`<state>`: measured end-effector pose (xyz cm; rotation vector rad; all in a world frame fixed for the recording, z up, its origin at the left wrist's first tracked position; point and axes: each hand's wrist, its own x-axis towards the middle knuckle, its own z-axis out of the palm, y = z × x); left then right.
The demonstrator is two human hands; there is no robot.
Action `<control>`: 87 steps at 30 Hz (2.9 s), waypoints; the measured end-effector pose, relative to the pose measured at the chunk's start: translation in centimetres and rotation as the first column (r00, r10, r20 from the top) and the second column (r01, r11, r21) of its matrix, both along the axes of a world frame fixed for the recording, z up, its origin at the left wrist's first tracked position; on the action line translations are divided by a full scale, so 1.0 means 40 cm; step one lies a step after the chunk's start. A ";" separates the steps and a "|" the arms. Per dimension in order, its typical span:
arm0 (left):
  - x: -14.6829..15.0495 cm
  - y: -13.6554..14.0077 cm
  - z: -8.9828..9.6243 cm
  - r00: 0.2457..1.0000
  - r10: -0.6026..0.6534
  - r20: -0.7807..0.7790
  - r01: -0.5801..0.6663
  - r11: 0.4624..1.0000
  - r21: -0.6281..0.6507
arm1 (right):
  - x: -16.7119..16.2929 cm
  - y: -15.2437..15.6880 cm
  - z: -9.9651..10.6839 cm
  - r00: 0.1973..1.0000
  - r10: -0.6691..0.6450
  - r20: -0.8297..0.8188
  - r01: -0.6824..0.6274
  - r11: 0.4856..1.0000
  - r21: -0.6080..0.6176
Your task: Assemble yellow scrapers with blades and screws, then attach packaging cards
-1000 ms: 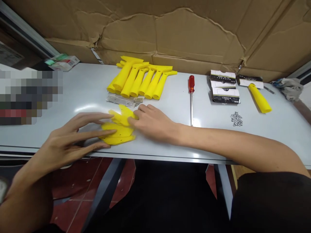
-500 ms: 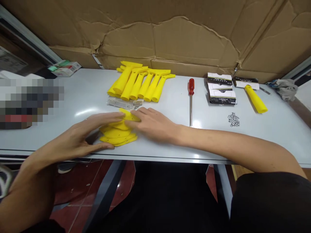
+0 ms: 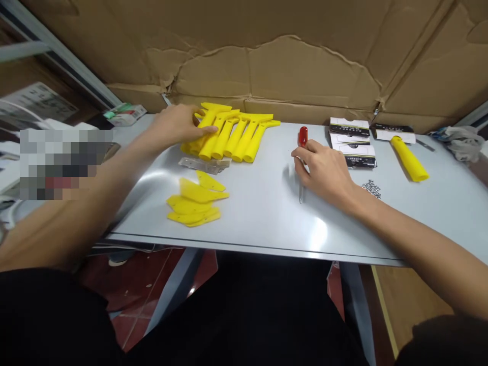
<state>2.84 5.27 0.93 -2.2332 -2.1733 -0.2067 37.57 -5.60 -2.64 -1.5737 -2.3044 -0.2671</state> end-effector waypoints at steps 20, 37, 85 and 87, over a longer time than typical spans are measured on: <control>0.284 -0.409 0.009 0.723 -0.684 -0.095 0.667 0.728 -0.159 | 0.261 0.217 -0.072 0.941 -0.296 0.166 0.333 0.896 -0.292; 0.264 -0.444 0.003 0.612 -0.781 -0.125 0.736 0.620 -0.271 | 0.370 0.251 -0.081 0.944 -0.289 0.162 0.327 0.886 -0.328; 0.364 -0.278 -0.015 0.738 -0.674 -0.047 0.667 0.738 -0.102 | 0.027 0.091 0.051 0.982 0.013 -0.186 -0.036 0.992 -0.119; 0.316 -0.226 0.015 0.790 -0.612 0.028 0.612 0.791 -0.004 | -0.009 0.102 0.058 0.983 0.043 -0.179 -0.073 0.983 -0.168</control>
